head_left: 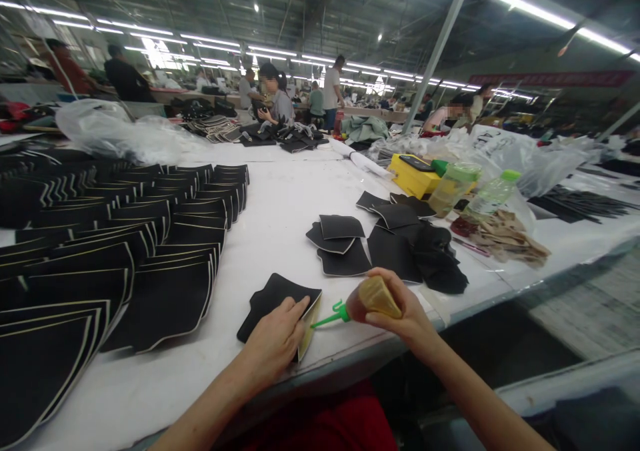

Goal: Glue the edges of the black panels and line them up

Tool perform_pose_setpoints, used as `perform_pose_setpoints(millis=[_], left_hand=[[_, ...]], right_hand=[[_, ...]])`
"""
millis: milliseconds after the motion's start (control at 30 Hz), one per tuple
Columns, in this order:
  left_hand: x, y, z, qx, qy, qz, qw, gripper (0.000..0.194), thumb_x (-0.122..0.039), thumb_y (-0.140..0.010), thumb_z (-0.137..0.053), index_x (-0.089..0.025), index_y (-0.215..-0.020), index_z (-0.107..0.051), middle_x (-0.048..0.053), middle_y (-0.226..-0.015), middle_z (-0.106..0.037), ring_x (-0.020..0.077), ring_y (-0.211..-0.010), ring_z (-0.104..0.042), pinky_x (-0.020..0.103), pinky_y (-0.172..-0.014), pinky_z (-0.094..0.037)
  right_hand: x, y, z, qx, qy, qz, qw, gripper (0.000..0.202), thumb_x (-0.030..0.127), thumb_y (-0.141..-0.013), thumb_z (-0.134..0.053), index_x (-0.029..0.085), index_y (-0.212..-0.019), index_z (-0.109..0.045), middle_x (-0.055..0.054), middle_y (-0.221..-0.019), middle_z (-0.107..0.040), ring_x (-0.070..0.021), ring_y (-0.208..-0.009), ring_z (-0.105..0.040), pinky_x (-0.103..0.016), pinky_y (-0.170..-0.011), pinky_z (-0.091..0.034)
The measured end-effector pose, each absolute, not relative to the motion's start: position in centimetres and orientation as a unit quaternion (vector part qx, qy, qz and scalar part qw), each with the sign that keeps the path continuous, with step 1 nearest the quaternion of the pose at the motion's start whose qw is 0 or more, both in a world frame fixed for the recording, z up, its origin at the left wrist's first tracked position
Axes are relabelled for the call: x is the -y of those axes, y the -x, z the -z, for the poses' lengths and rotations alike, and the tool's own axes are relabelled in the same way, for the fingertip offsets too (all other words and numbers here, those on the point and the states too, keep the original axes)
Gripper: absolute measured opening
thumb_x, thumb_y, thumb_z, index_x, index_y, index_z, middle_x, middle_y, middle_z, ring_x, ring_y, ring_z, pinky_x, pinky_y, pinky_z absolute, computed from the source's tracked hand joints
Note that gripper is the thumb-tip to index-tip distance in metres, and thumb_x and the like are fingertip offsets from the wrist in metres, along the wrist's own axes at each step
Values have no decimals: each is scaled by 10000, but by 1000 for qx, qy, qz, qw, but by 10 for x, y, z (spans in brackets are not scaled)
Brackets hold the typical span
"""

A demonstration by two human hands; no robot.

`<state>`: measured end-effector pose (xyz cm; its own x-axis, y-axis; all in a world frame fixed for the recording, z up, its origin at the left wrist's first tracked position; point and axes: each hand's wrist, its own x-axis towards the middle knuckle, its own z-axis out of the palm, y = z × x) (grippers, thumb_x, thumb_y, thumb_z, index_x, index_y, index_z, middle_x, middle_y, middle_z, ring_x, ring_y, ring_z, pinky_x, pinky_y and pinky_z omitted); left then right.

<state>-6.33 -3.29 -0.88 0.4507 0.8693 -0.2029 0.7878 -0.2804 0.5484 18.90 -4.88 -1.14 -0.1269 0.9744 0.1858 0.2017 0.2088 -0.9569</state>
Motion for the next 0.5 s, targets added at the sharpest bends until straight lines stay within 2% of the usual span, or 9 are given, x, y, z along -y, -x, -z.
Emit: perform_pose_setpoints(millis=[167,333,500], left_hand=[[33,64,9,-520,-791,-76,311,532,-214,-909,-229,-150,-1406,-408,76,-1046,-526,194,-926,-575,293,-836,-430],[33,64,13,-516,-798,-80,302,535,-212,-909,-227,-138,-1407,-409,88,-1059,-528,203,-921,-569,316,-852,-426],[33,65,18,-516,-796,-99,302,526,-223,-911,-246,-149,-1403,-418,81,-1049,-534,199,-924,-567,307,-844,-424]], right_hand=[[30,-194,12,624,472,-345,518,572,363,-729,-789,268,-1200,-479,-15,-1052,-533,-209,-895,-532,-301,-787,-417],[39,-189,11,647,489,-291,507,553,366,-727,-793,279,-1185,-495,-5,-1096,-513,-201,-935,-522,-284,-823,-410],[69,-174,13,602,505,-383,486,561,393,-725,-787,269,-1189,-498,12,-1023,-555,-184,-866,-537,-264,-774,-424]])
